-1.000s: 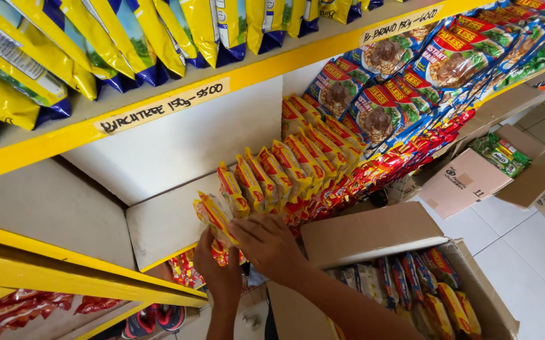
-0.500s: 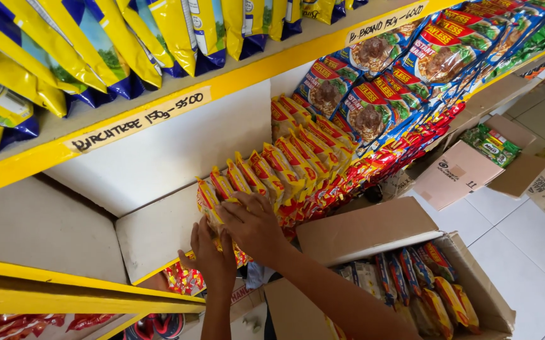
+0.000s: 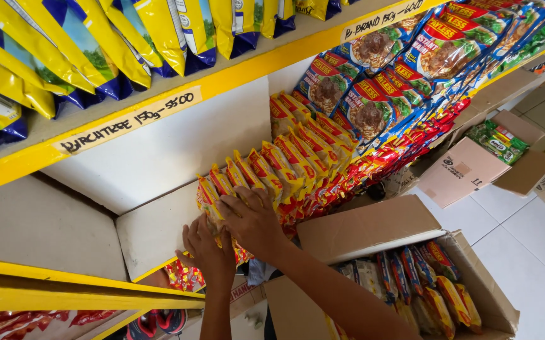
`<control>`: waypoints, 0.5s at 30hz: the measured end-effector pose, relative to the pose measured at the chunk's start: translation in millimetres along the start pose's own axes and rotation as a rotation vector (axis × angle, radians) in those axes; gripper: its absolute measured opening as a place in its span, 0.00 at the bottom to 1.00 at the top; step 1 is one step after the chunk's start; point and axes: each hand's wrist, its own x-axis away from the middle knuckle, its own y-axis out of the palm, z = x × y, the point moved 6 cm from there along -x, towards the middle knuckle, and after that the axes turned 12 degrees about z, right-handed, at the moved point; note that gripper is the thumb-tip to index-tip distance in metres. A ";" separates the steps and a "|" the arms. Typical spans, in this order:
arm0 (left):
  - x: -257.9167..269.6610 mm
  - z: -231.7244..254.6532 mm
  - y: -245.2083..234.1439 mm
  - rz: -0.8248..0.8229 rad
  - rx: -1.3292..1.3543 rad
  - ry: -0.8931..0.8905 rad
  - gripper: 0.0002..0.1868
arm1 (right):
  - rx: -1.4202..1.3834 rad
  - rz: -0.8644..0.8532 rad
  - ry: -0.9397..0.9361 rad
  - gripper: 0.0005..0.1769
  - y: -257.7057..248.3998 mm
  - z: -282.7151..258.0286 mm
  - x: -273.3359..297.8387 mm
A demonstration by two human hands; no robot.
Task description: The person stocks packs of instant noodles onto a retail shelf from a cardboard shipping box.
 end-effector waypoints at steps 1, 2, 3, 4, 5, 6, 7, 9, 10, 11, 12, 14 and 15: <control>-0.5 1.9 -1.9 0.013 -0.006 0.032 0.30 | 0.001 -0.008 0.005 0.25 -0.1 0.1 0.8; -2.0 1.7 -2.8 0.015 -0.008 0.033 0.30 | -0.002 -0.007 0.005 0.25 -0.5 -0.5 -0.3; -3.2 3.1 -3.7 0.016 -0.018 0.061 0.30 | 0.012 -0.015 0.007 0.25 -0.5 -0.7 -1.3; -3.5 4.6 -4.9 0.015 -0.029 0.089 0.29 | 0.026 -0.024 0.012 0.25 -1.0 -1.2 -1.4; -3.0 4.8 -5.9 0.014 -0.032 0.089 0.29 | 0.023 -0.024 0.013 0.25 -0.7 -1.6 -0.1; -3.8 4.9 -5.5 0.002 -0.037 0.082 0.29 | 0.033 -0.033 0.018 0.25 0.4 -0.9 0.6; -4.3 5.3 -5.1 -0.009 -0.041 0.075 0.29 | 0.042 -0.042 0.024 0.25 1.2 0.0 1.2; -4.8 4.2 -3.8 -0.022 -0.049 0.071 0.29 | 0.038 -0.040 0.025 0.25 1.3 1.1 0.7; -4.6 3.4 -2.5 -0.035 -0.056 0.061 0.30 | 0.035 -0.042 0.024 0.25 1.3 1.7 0.8; -4.9 3.3 -3.0 -0.036 -0.056 0.066 0.30 | 0.037 -0.038 0.026 0.25 -0.9 2.0 0.3; -5.5 2.8 -2.6 -0.049 -0.046 0.061 0.31 | 0.021 -0.043 0.020 0.25 -2.5 1.8 -0.5; -5.6 1.1 -1.5 -0.060 -0.037 0.060 0.32 | 0.006 -0.043 0.015 0.25 -5.6 1.8 -1.5; -5.2 -0.1 -0.2 -0.064 -0.021 0.065 0.35 | -0.012 -0.045 0.014 0.25 -6.5 1.8 -1.4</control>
